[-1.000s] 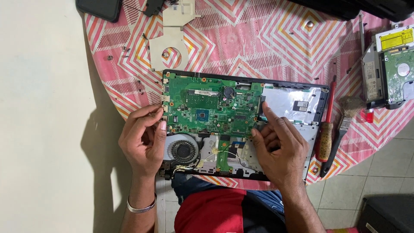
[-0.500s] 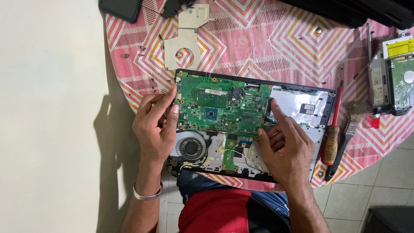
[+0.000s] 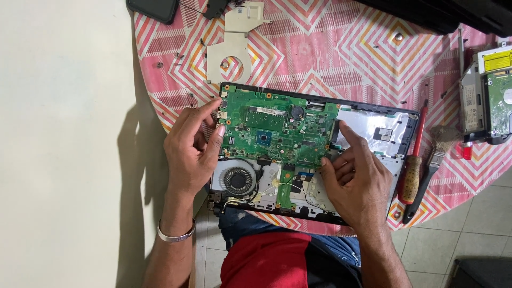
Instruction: The person cleans the exposed laptop motherboard with a brush, then removes the motherboard, brushes the chassis interior, and reinstalls the motherboard. They handle the laptop chassis, motherboard, and brush during the process.
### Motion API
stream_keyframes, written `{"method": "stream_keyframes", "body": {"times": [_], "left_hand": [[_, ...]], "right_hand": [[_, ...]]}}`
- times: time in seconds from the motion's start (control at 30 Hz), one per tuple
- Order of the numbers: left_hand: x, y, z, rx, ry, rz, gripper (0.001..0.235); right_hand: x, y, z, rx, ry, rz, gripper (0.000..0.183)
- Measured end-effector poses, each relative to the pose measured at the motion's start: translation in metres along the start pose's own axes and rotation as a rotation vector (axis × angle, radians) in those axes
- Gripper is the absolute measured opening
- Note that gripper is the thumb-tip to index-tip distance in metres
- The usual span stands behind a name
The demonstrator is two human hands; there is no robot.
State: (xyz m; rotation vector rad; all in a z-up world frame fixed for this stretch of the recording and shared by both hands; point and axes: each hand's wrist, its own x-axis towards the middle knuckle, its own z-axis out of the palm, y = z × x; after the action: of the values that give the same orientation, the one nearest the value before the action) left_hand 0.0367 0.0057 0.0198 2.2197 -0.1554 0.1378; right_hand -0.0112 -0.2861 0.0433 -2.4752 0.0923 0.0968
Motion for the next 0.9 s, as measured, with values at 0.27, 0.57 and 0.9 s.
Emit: {"method": "stream_keyframes", "body": {"times": [0.27, 0.57, 0.9], "left_hand": [[0.008, 0.009, -0.005, -0.011, -0.048, -0.054, 0.036], [0.005, -0.014, -0.007, -0.072, -0.077, 0.030, 0.038], [0.005, -0.015, -0.009, -0.091, -0.071, 0.105, 0.032]], "right_hand": [[0.001, -0.005, -0.002, 0.006, -0.015, 0.047, 0.064], [0.001, -0.010, -0.001, 0.034, -0.014, 0.052, 0.064], [-0.001, -0.007, 0.001, 0.014, 0.018, 0.043, 0.065]]}}
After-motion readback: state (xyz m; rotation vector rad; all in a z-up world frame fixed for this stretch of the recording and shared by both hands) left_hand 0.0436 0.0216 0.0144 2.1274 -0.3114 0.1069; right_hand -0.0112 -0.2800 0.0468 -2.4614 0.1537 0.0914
